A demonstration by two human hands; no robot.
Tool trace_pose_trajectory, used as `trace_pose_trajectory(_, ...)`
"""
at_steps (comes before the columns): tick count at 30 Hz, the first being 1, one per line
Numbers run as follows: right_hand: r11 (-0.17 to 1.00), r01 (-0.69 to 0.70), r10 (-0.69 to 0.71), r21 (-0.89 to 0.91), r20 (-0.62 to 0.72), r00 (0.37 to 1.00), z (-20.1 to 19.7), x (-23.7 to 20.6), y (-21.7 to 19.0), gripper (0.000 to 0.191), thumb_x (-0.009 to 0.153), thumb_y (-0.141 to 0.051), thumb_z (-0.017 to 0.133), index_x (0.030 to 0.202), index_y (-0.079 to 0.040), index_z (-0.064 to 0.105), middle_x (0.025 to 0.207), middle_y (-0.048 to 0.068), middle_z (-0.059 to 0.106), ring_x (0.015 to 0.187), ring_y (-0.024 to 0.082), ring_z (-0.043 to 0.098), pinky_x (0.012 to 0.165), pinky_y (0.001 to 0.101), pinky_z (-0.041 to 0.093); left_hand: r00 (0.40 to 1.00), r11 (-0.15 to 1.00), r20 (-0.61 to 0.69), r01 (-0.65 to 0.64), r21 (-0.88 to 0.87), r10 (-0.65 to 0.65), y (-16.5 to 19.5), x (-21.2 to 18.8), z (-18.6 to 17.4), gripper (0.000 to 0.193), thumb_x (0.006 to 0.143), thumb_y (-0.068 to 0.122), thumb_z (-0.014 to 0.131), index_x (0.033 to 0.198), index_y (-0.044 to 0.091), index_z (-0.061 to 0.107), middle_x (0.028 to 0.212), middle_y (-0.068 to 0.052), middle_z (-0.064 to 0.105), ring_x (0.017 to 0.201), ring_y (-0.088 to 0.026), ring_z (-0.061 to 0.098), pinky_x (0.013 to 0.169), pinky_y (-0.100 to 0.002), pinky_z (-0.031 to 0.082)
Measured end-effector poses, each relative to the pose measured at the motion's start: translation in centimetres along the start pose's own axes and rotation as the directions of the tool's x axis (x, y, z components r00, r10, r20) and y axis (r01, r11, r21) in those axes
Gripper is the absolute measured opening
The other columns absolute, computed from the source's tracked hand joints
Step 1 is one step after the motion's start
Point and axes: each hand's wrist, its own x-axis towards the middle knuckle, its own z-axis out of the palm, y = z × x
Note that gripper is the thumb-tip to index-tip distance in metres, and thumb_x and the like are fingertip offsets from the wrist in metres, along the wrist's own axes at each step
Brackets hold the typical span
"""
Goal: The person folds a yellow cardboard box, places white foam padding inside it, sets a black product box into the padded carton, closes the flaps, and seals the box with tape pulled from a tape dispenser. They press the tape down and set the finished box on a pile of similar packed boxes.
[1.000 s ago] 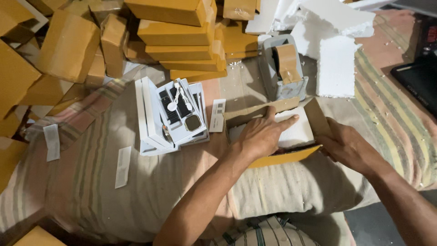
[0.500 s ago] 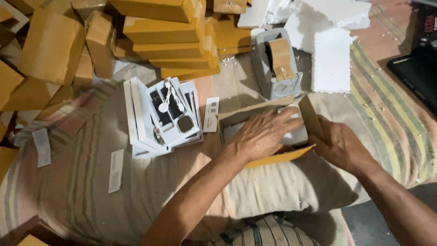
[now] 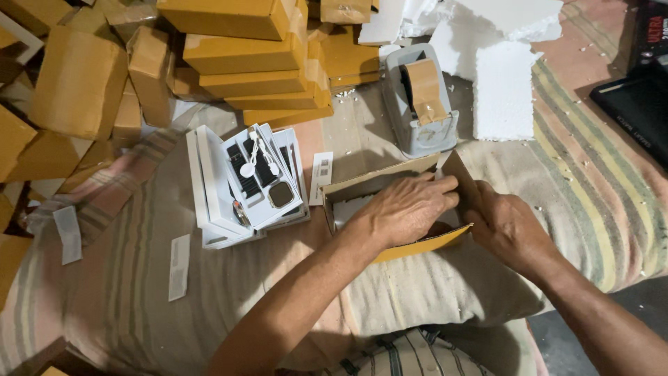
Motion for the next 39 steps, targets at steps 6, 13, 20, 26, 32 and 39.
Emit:
trace_pose_trajectory(6,0.992,-0.124,0.127,-0.037,0.077,0.989,0.0,0.5,0.6,0.029,0.086,-0.016,0.064,0.107,0.003,0.057,0.072,0.029,0.066,0.074,0.049,0.065,0.068,0.0567,0.048,0.987,0.994,0.119,0.109,0.013,-0.11,-0.6,-0.2,1.7,0.019,0.092,-0.002,0.056,0.099,0.004,0.072,0.107,-0.008,0.065,0.104,-0.024,0.065,0.092,-0.038,0.055)
trace_pose_trajectory(13,0.998,-0.027,0.03,-0.049,0.056,0.998,0.3,0.2,0.6,0.023,0.084,-0.014,0.063,0.101,0.001,0.056,0.072,0.026,0.065,0.073,0.047,0.065,0.064,0.0558,0.048,0.965,1.0,-0.262,-0.025,-0.005,0.023,-0.8,-1.6,2.5,0.022,0.085,0.001,0.055,0.1,-0.003,0.07,0.119,-0.016,0.063,0.111,-0.035,0.06,0.086,-0.04,0.054)
trace_pose_trajectory(20,0.993,-0.007,0.011,-0.114,0.042,0.999,1.3,0.6,2.4,0.034,0.085,-0.015,0.064,0.113,0.001,0.053,0.073,0.028,0.065,0.078,0.05,0.062,0.068,0.0592,0.045,0.991,0.991,0.003,0.13,0.002,-0.131,-1.0,-0.2,3.8,0.015,0.087,0.002,0.054,0.084,-0.002,0.068,0.112,-0.018,0.065,0.108,-0.035,0.065,0.095,-0.044,0.054)
trace_pose_trajectory(26,0.994,-0.017,0.027,-0.108,0.09,0.996,1.1,0.8,2.9,0.033,0.086,-0.017,0.065,0.111,0.001,0.053,0.073,0.028,0.065,0.078,0.05,0.063,0.068,0.0577,0.047,0.996,0.998,-0.076,0.048,-0.046,-0.052,-1.8,0.1,4.9,0.015,0.079,0.001,0.058,0.087,-0.005,0.069,0.118,-0.019,0.065,0.101,-0.038,0.066,0.089,-0.045,0.054)
trace_pose_trajectory(32,0.985,-0.012,0.012,-0.17,0.0,1.0,1.7,0.5,2.4,0.035,0.087,-0.019,0.065,0.114,0.0,0.054,0.073,0.028,0.065,0.077,0.05,0.063,0.068,0.0583,0.047,0.978,0.979,-0.175,0.077,-0.188,-0.111,-2.2,-2.1,3.7,0.02,0.077,0.003,0.062,0.095,-0.001,0.07,0.108,-0.017,0.068,0.095,-0.038,0.068,0.083,-0.046,0.054)
trace_pose_trajectory(39,0.993,0.085,-0.085,-0.077,-0.002,0.996,1.7,0.2,3.2,0.025,0.094,-0.017,0.059,0.112,0.0,0.054,0.073,0.027,0.064,0.075,0.051,0.06,0.065,0.0595,0.045,0.984,0.984,-0.064,0.162,-0.077,-0.167,-0.4,-2.0,4.8,0.015,0.087,0.002,0.056,0.093,-0.002,0.07,0.101,-0.021,0.07,0.098,-0.038,0.07,0.085,-0.046,0.056)
